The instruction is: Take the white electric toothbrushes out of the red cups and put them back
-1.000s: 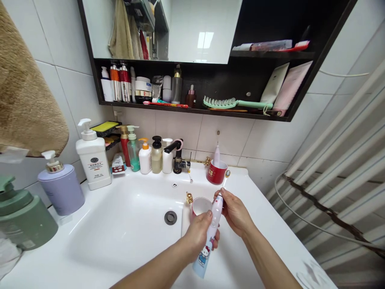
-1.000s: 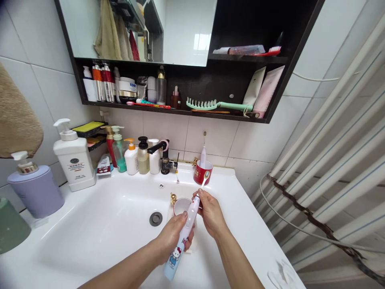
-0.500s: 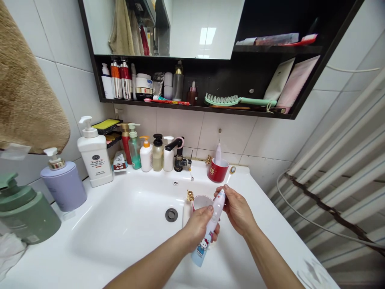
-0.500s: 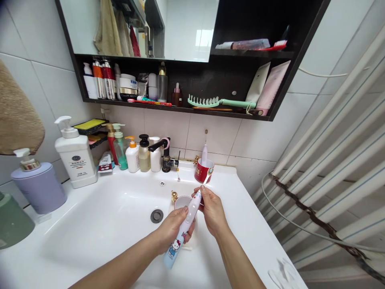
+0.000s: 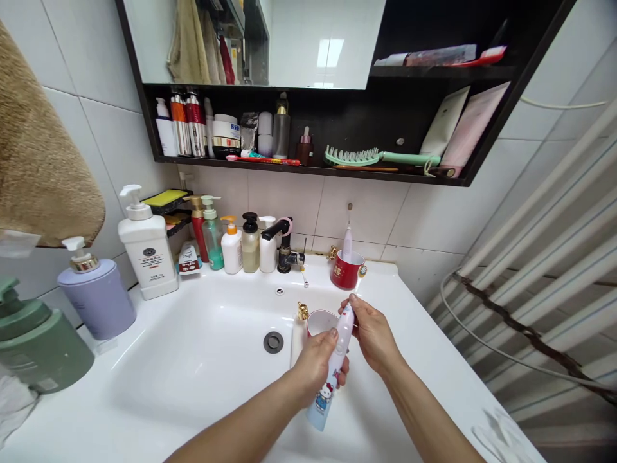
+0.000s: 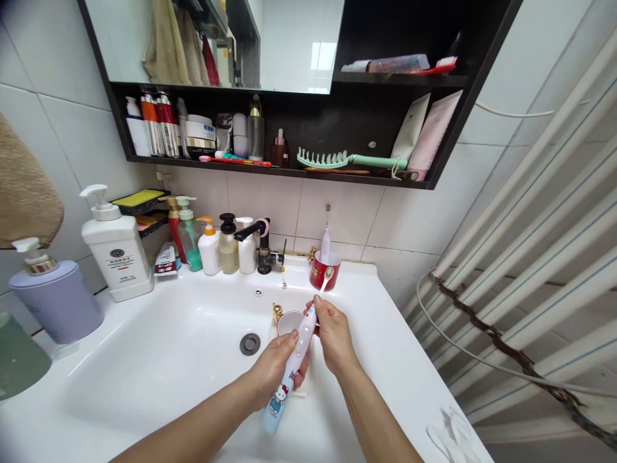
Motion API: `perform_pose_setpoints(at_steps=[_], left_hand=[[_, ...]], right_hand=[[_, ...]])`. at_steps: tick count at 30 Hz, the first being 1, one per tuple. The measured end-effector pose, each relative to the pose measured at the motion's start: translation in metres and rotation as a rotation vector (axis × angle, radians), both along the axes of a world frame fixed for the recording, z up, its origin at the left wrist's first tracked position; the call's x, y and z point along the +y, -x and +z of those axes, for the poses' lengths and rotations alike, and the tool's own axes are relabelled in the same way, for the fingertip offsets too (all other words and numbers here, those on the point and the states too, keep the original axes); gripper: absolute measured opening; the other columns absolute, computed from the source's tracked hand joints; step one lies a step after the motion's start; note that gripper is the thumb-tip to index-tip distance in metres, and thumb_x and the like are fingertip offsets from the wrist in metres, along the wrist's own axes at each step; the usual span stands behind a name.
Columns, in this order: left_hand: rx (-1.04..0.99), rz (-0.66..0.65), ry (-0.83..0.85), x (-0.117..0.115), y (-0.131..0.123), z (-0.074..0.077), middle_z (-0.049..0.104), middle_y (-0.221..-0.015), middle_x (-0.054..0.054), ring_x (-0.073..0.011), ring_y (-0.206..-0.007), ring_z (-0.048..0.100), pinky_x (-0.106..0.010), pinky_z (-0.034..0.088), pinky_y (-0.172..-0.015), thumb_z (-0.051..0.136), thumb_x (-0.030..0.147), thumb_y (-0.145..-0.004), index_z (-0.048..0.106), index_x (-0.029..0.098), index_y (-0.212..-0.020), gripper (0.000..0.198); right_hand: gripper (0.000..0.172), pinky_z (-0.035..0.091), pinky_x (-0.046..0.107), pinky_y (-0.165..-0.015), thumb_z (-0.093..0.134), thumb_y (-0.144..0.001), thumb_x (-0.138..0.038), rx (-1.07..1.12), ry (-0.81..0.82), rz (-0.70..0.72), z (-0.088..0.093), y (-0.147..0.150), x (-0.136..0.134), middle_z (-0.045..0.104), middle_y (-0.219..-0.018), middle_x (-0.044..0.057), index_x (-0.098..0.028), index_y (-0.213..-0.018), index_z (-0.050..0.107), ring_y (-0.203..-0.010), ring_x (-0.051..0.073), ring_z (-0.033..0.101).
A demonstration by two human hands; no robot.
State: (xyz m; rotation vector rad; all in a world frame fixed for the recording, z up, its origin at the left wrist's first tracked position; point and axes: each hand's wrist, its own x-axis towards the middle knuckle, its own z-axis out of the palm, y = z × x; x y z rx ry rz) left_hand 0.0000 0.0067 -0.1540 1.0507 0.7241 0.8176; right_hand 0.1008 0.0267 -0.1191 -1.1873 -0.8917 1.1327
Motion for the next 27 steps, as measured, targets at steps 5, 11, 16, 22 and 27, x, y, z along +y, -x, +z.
perform_pose_setpoints(at_steps=[5, 11, 16, 22, 27], left_hand=[[-0.04, 0.031, -0.033, 0.001, -0.002, 0.003, 0.042, -0.046, 0.003, -0.0049, -0.033, 0.037, -0.018, 0.025, -0.036, 0.031, 0.059, -0.06, 0.038, 0.014, -0.064, 0.045], [0.046, 0.177, -0.114, 0.011, 0.004, 0.01, 0.045, -0.053, 0.001, -0.0072, -0.041, 0.04, -0.021, 0.031, -0.043, 0.026, 0.051, -0.068, 0.043, 0.014, -0.07, 0.041], [0.455, 0.392, -0.492, 0.018, 0.012, -0.002, 0.046, -0.09, -0.005, -0.0142, -0.084, 0.041, -0.026, 0.032, -0.075, 0.037, 0.029, -0.067, 0.048, 0.017, -0.08, 0.021], [0.873, 0.361, -0.744, 0.023, 0.015, -0.024, 0.035, -0.109, -0.006, -0.0203, -0.103, 0.026, -0.031, 0.021, -0.086, 0.048, 0.018, -0.057, 0.051, 0.016, -0.081, 0.024], [0.903, 0.258, -0.808, 0.027, 0.016, -0.028, 0.044, -0.098, -0.004, -0.016, -0.096, 0.034, -0.027, 0.027, -0.083, 0.04, 0.006, -0.057, 0.055, 0.017, -0.079, 0.028]], right_hand=[[0.028, 0.033, 0.019, -0.044, 0.047, -0.06, -0.043, -0.027, -0.035, 0.025, -0.001, 0.004, -0.003, 0.049, -0.052, -0.002, -0.016, -0.064, 0.052, -0.044, 0.007, 0.041], [0.027, 0.032, 0.022, -0.041, 0.051, -0.059, -0.037, -0.224, -0.093, 0.267, -0.003, 0.011, -0.009, 0.048, -0.05, -0.004, -0.016, -0.077, 0.051, -0.041, 0.008, 0.041], [0.026, 0.036, 0.022, -0.06, 0.053, -0.058, -0.033, -0.223, -0.268, -0.118, -0.002, -0.001, 0.001, 0.053, -0.069, 0.0, -0.016, -0.077, 0.051, -0.065, 0.012, 0.044], [0.03, 0.036, 0.026, -0.066, 0.052, -0.059, -0.034, -0.211, -0.283, -0.212, -0.004, -0.006, 0.006, 0.054, -0.076, 0.002, -0.016, -0.082, 0.052, -0.072, 0.014, 0.046], [0.034, 0.034, 0.026, -0.072, 0.05, -0.06, -0.036, -0.225, -0.314, -0.325, 0.0, -0.013, 0.005, 0.054, -0.087, 0.004, -0.017, -0.088, 0.051, -0.082, 0.016, 0.046]])
